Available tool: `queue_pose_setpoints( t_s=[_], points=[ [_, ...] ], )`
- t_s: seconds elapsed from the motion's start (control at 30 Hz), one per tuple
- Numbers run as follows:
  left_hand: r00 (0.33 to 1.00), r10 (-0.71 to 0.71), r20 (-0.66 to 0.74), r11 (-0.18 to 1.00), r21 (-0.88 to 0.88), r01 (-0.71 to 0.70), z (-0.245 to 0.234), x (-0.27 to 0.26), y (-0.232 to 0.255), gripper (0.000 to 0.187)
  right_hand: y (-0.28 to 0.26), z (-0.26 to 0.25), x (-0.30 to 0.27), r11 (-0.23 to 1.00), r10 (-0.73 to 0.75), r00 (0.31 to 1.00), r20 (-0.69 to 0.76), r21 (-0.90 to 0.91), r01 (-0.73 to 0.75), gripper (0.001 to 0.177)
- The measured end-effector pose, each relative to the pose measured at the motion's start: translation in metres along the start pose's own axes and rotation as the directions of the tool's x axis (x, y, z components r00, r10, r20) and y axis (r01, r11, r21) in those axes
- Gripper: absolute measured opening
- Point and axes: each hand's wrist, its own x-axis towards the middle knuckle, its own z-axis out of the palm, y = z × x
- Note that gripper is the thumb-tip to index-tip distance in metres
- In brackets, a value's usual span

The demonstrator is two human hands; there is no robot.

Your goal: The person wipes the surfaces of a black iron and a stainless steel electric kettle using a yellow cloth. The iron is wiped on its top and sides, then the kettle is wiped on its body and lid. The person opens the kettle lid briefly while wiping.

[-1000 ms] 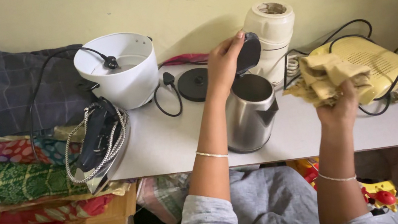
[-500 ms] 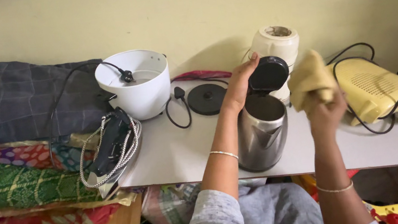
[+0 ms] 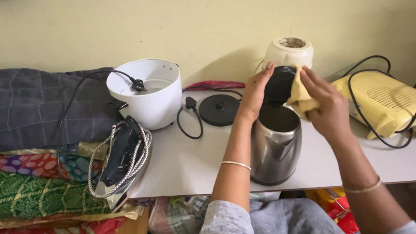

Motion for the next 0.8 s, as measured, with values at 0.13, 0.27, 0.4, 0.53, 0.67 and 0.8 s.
queue_pose_setpoints(
  t_s=[0.13,0.27,0.4,0.53,0.67,0.8],
  points=[
    [0.999,-0.014,0.039,0.999,-0.037,0.016,-0.005,0.002,-0.011,0.067,0.021,0.011,-0.031,0.993,0.010,1.000,-0.011,0.117,-0.009,0.080],
    [0.999,-0.003,0.044,0.999,-0.052,0.005,-0.001,-0.002,-0.005,0.069,0.027,0.019,-0.036,0.996,0.012,0.999,-0.046,0.091,-0.008,0.076],
    [0.999,-0.040,0.016,0.997,-0.070,0.041,0.003,-0.001,0.004,0.065,0.016,0.016,-0.012,0.994,-0.100,0.988,-0.115,-0.064,0.093,0.070],
    [0.999,-0.031,0.041,0.995,-0.096,0.035,0.002,0.000,0.005,0.064,0.009,0.001,0.016,0.990,-0.114,0.992,-0.049,-0.090,0.109,0.062],
    [0.999,0.027,-0.045,0.988,0.151,-0.020,0.006,-0.006,0.006,0.070,0.028,-0.005,0.008,0.974,-0.012,1.000,-0.018,0.227,0.016,0.059],
    [0.992,0.004,-0.129,0.870,0.490,0.060,-0.002,-0.032,0.020,0.081,0.060,0.000,-0.043,0.839,0.451,0.867,0.211,0.229,-0.493,0.047]
  ],
)
